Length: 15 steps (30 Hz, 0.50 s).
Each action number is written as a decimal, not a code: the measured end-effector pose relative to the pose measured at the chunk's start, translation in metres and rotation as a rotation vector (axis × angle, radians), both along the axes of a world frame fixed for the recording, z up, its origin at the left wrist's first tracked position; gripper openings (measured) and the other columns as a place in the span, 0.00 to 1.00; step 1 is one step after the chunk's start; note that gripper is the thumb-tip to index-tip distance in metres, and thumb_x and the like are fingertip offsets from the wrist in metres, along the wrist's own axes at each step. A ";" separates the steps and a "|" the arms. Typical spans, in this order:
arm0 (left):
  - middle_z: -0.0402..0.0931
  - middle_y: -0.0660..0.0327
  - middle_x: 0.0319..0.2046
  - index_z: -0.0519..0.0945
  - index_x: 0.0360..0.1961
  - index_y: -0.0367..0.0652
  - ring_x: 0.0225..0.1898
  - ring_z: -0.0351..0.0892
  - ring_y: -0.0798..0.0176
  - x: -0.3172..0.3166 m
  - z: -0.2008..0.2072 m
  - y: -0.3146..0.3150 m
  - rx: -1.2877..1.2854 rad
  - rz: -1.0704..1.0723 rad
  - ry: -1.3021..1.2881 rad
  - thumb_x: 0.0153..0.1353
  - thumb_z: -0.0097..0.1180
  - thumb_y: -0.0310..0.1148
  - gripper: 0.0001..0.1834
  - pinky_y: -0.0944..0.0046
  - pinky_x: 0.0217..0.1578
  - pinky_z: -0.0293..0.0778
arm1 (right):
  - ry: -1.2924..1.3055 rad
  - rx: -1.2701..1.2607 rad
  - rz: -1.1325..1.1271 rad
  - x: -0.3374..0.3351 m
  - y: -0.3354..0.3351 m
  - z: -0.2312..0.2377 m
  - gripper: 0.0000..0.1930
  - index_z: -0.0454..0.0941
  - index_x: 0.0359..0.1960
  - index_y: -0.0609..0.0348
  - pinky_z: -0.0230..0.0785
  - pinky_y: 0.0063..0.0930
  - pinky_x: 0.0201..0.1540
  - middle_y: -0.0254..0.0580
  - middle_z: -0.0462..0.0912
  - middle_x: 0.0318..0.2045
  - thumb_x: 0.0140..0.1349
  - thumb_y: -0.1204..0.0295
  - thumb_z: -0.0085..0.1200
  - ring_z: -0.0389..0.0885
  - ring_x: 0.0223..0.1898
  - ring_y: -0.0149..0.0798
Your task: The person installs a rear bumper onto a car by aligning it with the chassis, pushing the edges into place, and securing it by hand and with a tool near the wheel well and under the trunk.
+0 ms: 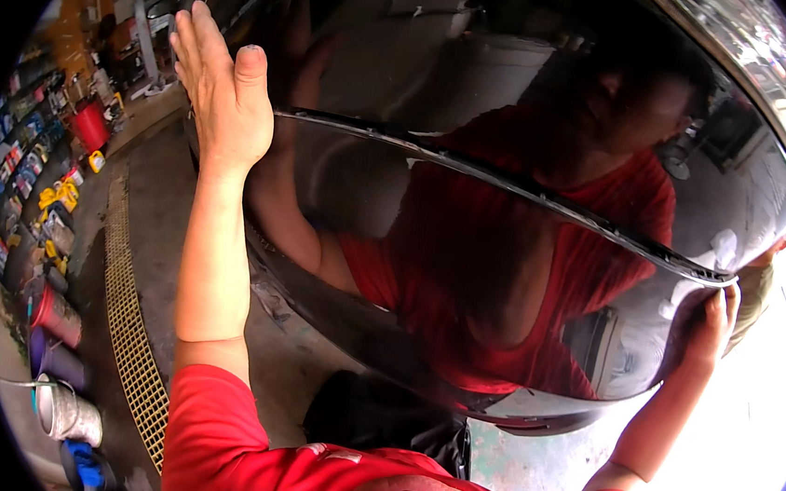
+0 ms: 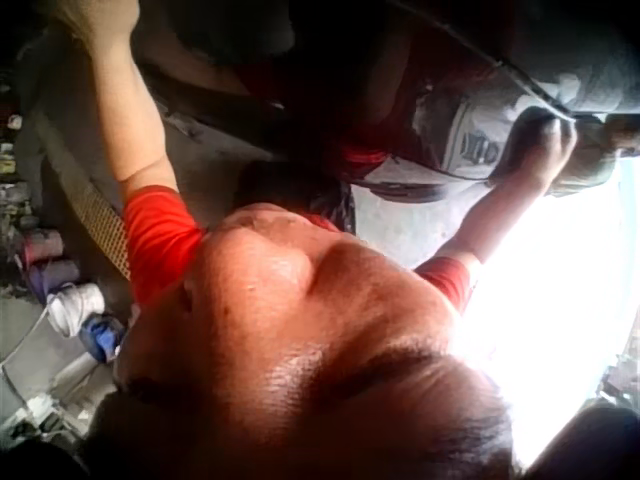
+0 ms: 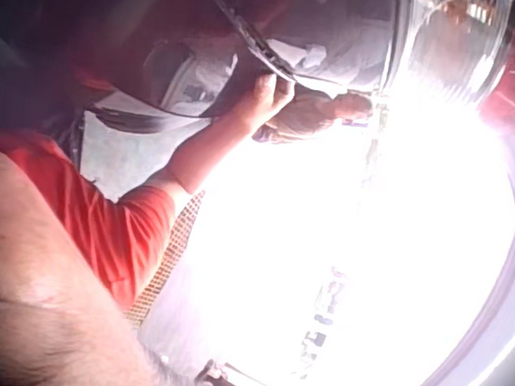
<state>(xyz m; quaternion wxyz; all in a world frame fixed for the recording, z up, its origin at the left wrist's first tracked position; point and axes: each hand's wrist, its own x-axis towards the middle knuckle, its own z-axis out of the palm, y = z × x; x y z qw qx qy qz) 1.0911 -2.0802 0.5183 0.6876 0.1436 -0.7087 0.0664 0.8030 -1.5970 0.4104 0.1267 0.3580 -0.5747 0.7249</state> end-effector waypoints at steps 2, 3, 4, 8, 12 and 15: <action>0.39 0.37 0.64 0.46 0.64 0.34 0.66 0.34 0.36 -0.002 0.001 0.000 0.018 -0.013 0.022 0.56 0.24 0.69 0.50 0.42 0.62 0.34 | 0.011 0.019 -0.073 -0.003 0.018 0.009 0.33 0.65 0.51 0.65 0.58 0.31 0.53 0.41 0.71 0.46 0.49 0.53 0.59 0.68 0.48 0.36; 0.39 0.38 0.64 0.46 0.65 0.35 0.66 0.35 0.37 -0.004 0.002 0.001 0.023 -0.016 0.004 0.56 0.24 0.69 0.50 0.43 0.62 0.34 | 0.000 0.010 -0.082 -0.009 0.020 0.001 0.33 0.65 0.51 0.64 0.58 0.31 0.53 0.41 0.71 0.46 0.50 0.54 0.59 0.68 0.48 0.36; 0.39 0.38 0.64 0.46 0.65 0.35 0.66 0.35 0.37 -0.005 0.003 0.002 0.018 -0.004 -0.009 0.56 0.24 0.69 0.50 0.43 0.62 0.34 | -0.005 0.004 -0.095 -0.011 0.021 -0.004 0.32 0.65 0.51 0.64 0.58 0.31 0.53 0.41 0.71 0.46 0.50 0.54 0.59 0.68 0.48 0.35; 0.45 0.45 0.65 0.50 0.64 0.36 0.67 0.39 0.47 -0.006 0.006 -0.002 -0.001 0.004 -0.084 0.59 0.23 0.66 0.46 0.52 0.64 0.35 | -0.013 -0.016 -0.122 -0.017 0.020 -0.020 0.30 0.66 0.51 0.64 0.58 0.30 0.53 0.41 0.71 0.46 0.51 0.57 0.58 0.68 0.48 0.35; 0.49 0.48 0.64 0.55 0.63 0.36 0.67 0.42 0.52 -0.008 0.004 -0.006 0.024 -0.067 -0.021 0.61 0.23 0.65 0.44 0.57 0.64 0.38 | 0.079 0.017 -0.199 -0.002 0.028 0.019 0.28 0.66 0.51 0.64 0.59 0.29 0.53 0.41 0.71 0.46 0.52 0.59 0.57 0.68 0.48 0.34; 0.51 0.47 0.64 0.57 0.62 0.37 0.67 0.44 0.51 -0.017 0.013 0.011 -0.033 -0.012 -0.130 0.61 0.23 0.65 0.43 0.57 0.64 0.39 | -0.027 -0.017 -0.165 -0.026 0.022 -0.030 0.26 0.67 0.51 0.64 0.59 0.29 0.53 0.40 0.71 0.47 0.53 0.61 0.56 0.68 0.48 0.34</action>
